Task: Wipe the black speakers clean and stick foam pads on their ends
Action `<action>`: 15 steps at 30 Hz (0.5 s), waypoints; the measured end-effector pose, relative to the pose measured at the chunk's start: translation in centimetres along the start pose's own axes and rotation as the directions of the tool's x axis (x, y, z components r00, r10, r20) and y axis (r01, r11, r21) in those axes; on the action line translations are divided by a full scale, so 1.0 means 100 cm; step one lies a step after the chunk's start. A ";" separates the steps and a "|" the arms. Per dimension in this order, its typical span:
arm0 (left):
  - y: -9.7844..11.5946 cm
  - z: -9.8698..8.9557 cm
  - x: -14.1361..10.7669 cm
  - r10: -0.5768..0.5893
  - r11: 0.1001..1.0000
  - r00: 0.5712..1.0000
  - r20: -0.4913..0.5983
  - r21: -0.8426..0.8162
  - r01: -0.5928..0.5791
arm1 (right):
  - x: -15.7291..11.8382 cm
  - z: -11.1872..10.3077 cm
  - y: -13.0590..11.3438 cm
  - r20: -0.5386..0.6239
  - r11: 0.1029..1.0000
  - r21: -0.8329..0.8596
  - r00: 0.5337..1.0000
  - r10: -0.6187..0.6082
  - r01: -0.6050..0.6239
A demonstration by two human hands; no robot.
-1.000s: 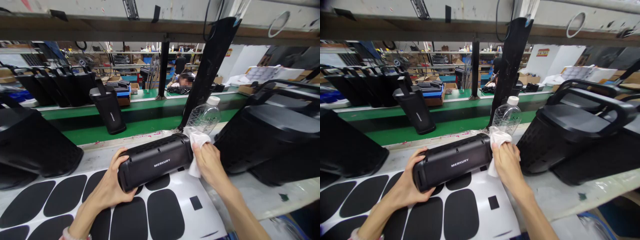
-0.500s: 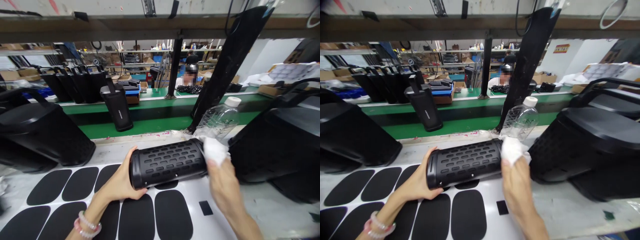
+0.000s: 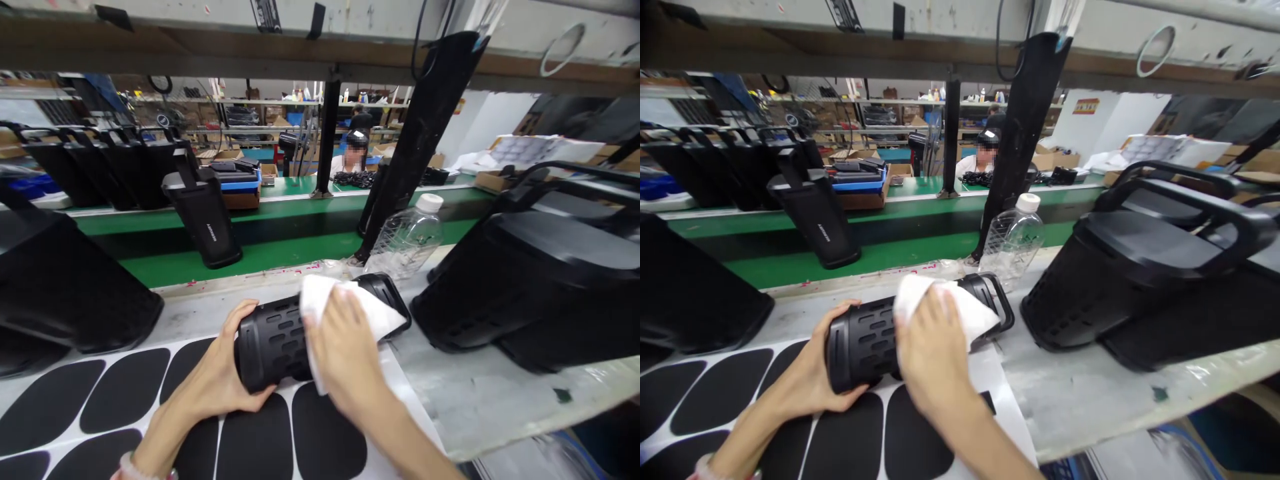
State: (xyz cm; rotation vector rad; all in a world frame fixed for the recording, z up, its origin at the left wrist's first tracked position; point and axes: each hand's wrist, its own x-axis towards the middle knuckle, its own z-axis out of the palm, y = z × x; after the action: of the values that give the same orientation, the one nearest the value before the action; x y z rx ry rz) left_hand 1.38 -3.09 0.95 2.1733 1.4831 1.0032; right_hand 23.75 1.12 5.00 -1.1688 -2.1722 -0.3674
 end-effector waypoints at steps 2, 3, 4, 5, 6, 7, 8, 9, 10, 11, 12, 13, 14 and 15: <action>0.001 -0.001 0.001 0.006 1.000 1.000 -0.010 0.021 -0.006 | -0.003 -0.001 0.038 -0.009 0.996 -0.045 0.997 0.073 -0.074; 0.001 -0.001 0.001 0.010 1.000 1.000 -0.012 0.025 -0.010 | -0.009 -0.001 0.053 -0.019 0.994 -0.056 0.996 0.092 -0.093; 0.000 -0.002 0.002 0.013 1.000 1.000 -0.014 0.025 -0.013 | -0.017 -0.002 0.062 -0.027 0.995 -0.052 0.996 0.083 -0.085; 0.000 -0.002 0.002 0.016 1.000 1.000 -0.013 0.023 -0.016 | -0.027 -0.003 0.068 -0.035 0.997 -0.043 0.997 0.063 -0.065; -0.001 -0.002 0.003 0.012 1.000 1.000 -0.009 0.018 -0.012 | -0.040 -0.005 0.069 -0.049 0.999 -0.025 0.998 0.029 -0.031; -0.001 -0.002 0.003 0.002 1.000 1.000 -0.005 0.013 -0.001 | -0.054 -0.008 0.067 -0.069 1.000 0.002 0.998 -0.006 0.006; -0.001 -0.002 0.004 -0.012 1.000 1.000 -0.001 0.011 0.012 | -0.068 -0.011 0.064 -0.086 0.999 0.036 0.996 -0.023 0.026; -0.001 -0.002 0.004 -0.028 1.000 1.000 0.002 0.010 0.028 | -0.082 -0.015 0.061 -0.092 0.996 0.084 0.996 -0.008 0.016; 0.000 -0.002 0.004 -0.045 0.999 0.999 0.002 0.010 0.045 | -0.096 -0.019 0.059 -0.081 0.989 0.143 0.996 0.047 -0.035; 0.001 -0.002 0.005 -0.061 0.998 0.998 -0.001 0.009 0.061 | -0.108 -0.023 0.058 -0.049 0.972 0.197 0.989 0.138 -0.126; 0.002 -0.002 0.005 -0.072 0.997 0.997 -0.007 0.007 0.072 | -0.118 -0.027 0.060 -0.008 0.943 0.231 0.969 0.246 -0.238; 0.003 -0.002 0.005 -0.076 0.997 0.997 -0.014 0.005 0.076 | -0.125 -0.031 0.064 0.024 0.907 0.242 0.937 0.348 -0.344; 0.004 -0.002 0.005 -0.075 0.997 0.997 -0.019 0.003 0.075 | -0.129 -0.035 0.070 0.033 0.877 0.235 0.905 0.424 -0.420; 0.004 -0.002 0.005 -0.064 0.998 0.998 -0.023 0.001 0.064 | -0.130 -0.040 0.076 0.015 0.865 0.219 0.888 0.460 -0.452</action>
State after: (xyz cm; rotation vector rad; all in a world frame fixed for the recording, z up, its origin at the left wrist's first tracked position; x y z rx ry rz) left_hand 1.63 -2.81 1.52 2.1077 1.5542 1.0092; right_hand 36.86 -5.03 -0.84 -1.4817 -1.7715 0.0552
